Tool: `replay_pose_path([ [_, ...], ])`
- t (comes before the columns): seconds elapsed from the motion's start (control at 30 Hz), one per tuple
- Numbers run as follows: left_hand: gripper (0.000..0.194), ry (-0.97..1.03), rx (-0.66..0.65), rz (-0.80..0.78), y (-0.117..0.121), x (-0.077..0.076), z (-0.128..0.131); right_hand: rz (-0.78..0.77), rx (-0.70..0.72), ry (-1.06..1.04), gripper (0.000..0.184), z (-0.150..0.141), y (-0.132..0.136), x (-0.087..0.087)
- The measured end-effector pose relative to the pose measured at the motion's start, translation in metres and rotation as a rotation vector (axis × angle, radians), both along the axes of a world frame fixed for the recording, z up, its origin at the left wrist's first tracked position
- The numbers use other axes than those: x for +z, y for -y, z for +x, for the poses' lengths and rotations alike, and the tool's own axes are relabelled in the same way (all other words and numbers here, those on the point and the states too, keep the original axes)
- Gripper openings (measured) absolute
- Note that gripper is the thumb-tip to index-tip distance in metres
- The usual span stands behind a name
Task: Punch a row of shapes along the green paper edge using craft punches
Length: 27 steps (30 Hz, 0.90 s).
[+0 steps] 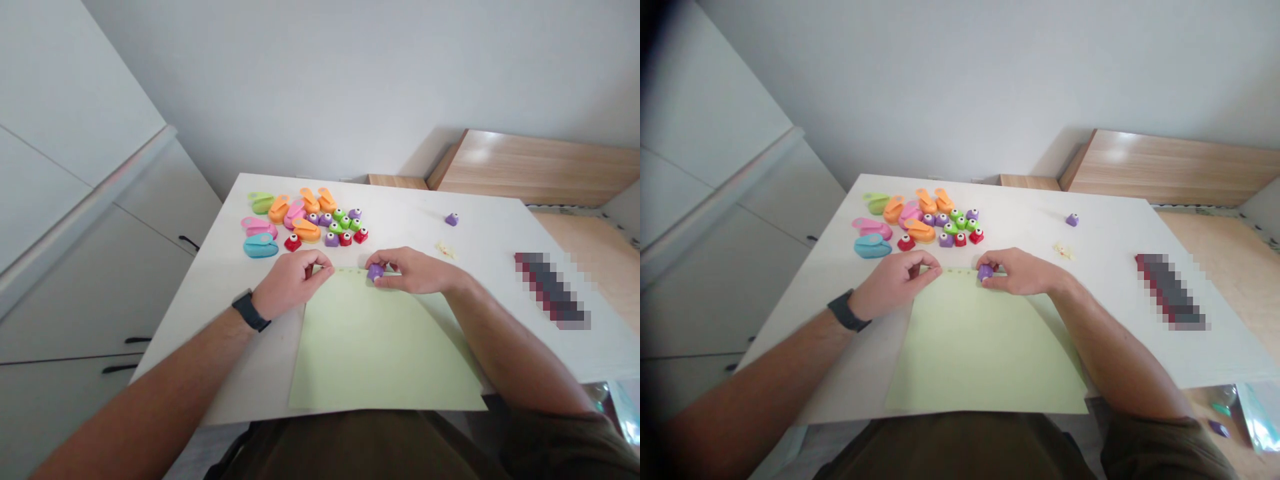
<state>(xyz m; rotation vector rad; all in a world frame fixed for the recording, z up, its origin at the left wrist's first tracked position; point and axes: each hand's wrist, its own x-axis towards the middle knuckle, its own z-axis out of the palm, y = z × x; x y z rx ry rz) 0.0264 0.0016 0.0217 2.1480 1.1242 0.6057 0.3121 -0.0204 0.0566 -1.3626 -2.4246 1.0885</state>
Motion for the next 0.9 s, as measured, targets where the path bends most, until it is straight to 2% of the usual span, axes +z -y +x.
replay_pose_path([
  [0.9, 0.026, 0.001, 0.002, -0.016, 0.0014, 0.0016, 0.0014, 0.058, -0.026, 0.061, 0.023, -0.0086, 0.0038, -0.0021],
])
